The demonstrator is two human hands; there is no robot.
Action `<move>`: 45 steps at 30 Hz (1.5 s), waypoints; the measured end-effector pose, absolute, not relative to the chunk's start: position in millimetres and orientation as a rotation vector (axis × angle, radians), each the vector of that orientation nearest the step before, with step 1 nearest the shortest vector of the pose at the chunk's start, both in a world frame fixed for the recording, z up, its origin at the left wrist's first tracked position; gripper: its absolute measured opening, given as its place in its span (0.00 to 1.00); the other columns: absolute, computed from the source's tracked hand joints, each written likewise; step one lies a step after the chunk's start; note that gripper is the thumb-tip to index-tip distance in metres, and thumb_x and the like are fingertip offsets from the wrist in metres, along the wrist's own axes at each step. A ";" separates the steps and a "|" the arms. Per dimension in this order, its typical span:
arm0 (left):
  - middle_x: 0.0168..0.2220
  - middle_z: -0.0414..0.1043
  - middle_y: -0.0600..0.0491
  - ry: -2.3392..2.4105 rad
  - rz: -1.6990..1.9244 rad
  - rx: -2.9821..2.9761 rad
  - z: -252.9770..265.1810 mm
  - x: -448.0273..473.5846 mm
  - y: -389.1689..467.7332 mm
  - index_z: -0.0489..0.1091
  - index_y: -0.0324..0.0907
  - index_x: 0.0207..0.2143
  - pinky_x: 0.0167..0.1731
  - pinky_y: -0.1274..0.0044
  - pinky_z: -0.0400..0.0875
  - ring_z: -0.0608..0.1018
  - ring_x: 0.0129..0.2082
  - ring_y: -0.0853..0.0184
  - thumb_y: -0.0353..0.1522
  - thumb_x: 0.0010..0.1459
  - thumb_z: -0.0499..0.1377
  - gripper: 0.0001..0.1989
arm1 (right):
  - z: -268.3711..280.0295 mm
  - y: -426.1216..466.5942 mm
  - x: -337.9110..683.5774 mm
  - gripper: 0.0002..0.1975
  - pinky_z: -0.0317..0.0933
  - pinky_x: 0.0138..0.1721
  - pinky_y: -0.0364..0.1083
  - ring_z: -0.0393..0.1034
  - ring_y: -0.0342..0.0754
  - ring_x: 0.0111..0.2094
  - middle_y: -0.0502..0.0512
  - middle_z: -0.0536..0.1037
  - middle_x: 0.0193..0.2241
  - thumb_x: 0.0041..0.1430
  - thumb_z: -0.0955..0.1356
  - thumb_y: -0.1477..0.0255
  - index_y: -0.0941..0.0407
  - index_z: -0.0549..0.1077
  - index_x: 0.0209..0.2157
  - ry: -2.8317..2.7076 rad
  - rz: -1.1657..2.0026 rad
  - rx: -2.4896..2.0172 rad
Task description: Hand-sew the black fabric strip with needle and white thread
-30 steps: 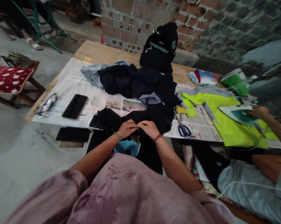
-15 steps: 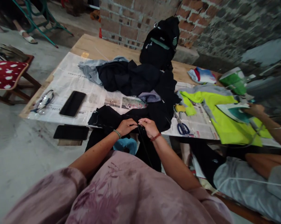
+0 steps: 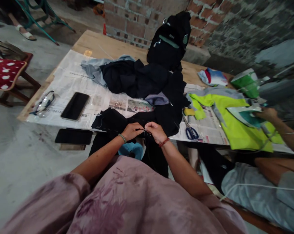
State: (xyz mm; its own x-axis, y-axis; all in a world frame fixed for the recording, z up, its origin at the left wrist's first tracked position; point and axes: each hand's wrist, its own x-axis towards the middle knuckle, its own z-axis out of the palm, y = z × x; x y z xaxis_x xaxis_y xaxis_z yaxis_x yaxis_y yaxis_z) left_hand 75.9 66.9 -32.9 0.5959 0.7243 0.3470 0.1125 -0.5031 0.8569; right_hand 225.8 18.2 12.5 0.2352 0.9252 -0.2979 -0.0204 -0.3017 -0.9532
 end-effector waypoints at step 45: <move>0.24 0.66 0.56 0.691 0.880 2.050 -33.8 78.4 69.9 0.71 0.39 0.23 0.29 0.82 0.63 0.69 0.26 0.74 0.27 0.50 0.59 0.04 | 23.4 49.1 246.8 0.03 0.52 0.16 0.34 0.59 0.33 0.14 0.44 0.68 0.14 0.43 0.66 0.77 0.59 0.66 0.22 -0.595 0.892 -1.589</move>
State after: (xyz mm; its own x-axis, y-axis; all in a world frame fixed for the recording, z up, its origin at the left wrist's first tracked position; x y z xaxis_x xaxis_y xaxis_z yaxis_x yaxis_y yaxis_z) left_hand 78.4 69.9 -33.8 0.6113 0.7115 0.3464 0.1676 -0.5442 0.8220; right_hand 246.8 49.1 23.4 0.5809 0.7824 -0.2247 -0.0929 -0.2105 -0.9732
